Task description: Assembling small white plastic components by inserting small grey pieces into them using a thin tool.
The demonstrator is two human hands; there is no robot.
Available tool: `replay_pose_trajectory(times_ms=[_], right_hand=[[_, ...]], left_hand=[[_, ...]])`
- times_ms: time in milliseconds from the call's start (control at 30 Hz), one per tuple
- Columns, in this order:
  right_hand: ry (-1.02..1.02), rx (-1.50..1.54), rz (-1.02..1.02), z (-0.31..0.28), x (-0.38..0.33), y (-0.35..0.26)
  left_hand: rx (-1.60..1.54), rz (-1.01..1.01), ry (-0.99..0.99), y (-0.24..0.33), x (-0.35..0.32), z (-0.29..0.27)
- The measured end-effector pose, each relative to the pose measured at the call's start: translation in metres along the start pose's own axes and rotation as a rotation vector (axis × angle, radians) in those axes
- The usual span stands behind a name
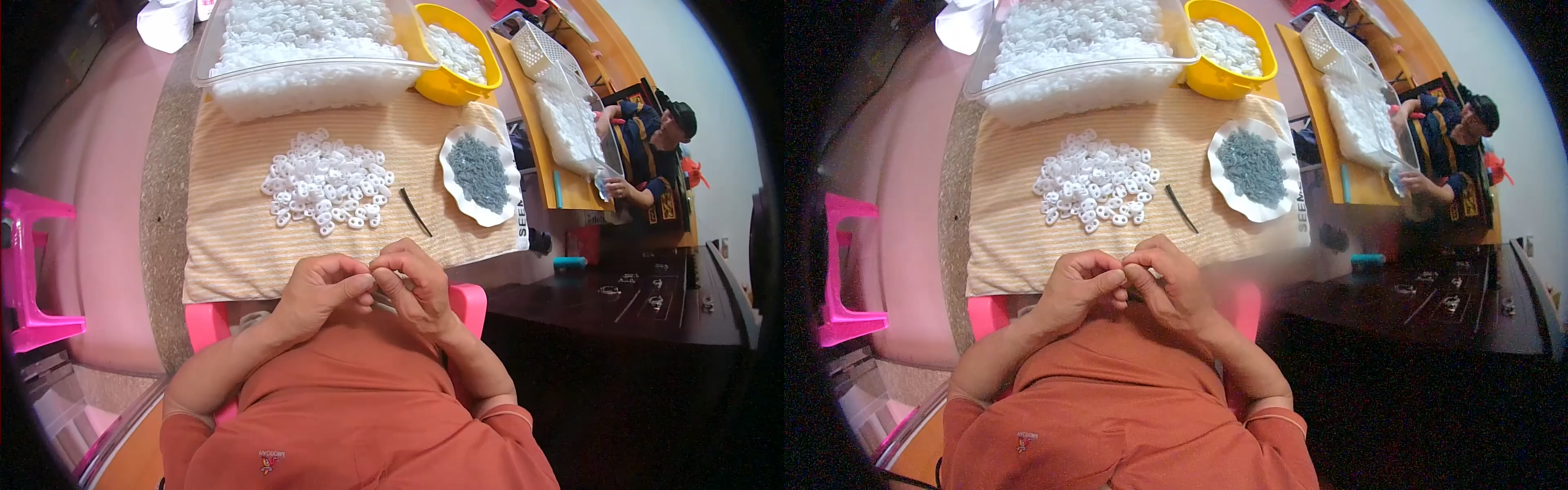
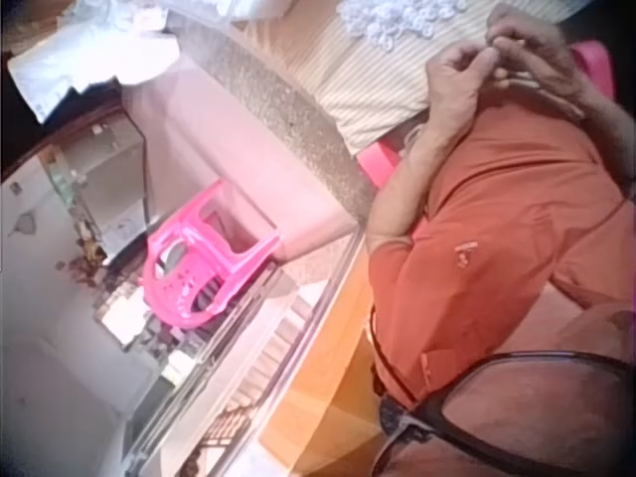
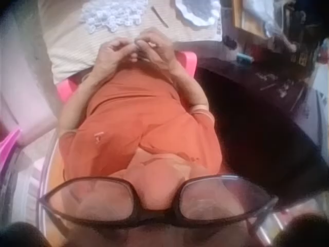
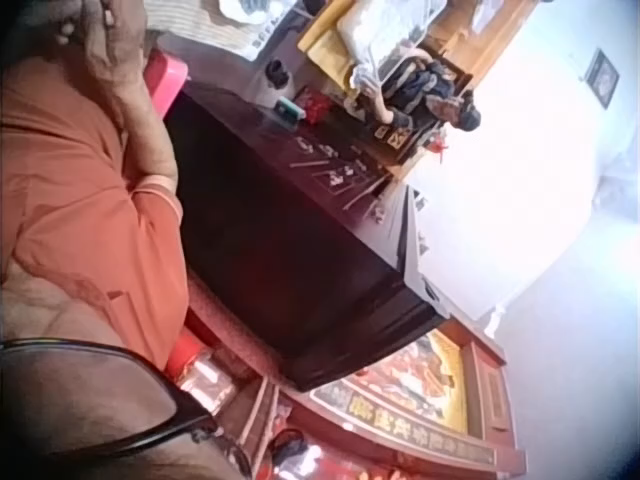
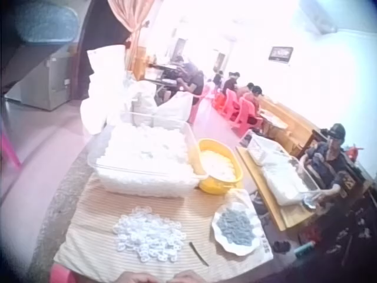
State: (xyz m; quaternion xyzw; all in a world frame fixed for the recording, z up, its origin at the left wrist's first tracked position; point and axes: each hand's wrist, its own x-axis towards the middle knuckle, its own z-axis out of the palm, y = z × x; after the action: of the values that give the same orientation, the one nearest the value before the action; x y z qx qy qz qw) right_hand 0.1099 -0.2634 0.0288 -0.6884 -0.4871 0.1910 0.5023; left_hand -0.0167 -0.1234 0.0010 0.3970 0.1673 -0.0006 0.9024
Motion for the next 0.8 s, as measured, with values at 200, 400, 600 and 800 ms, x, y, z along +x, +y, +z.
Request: replay_pose_trajectory(times_ms=[200,400,600,800], right_hand=[[-0.003,0.151,0.063,0.006,-0.002,0.005],[0.006,0.210,0.116,0.008,-0.003,0.007],[0.004,0.284,0.160,0.010,-0.005,0.011],[-0.040,0.291,0.117,0.008,-0.004,0.017]], left_hand=[[0.030,0.002,-0.029,0.001,-0.001,0.000],[-0.051,-0.013,-0.026,-0.002,0.000,-0.003],[-0.104,-0.053,-0.005,-0.002,0.000,-0.003],[-0.108,-0.052,-0.009,-0.003,0.001,-0.004]])
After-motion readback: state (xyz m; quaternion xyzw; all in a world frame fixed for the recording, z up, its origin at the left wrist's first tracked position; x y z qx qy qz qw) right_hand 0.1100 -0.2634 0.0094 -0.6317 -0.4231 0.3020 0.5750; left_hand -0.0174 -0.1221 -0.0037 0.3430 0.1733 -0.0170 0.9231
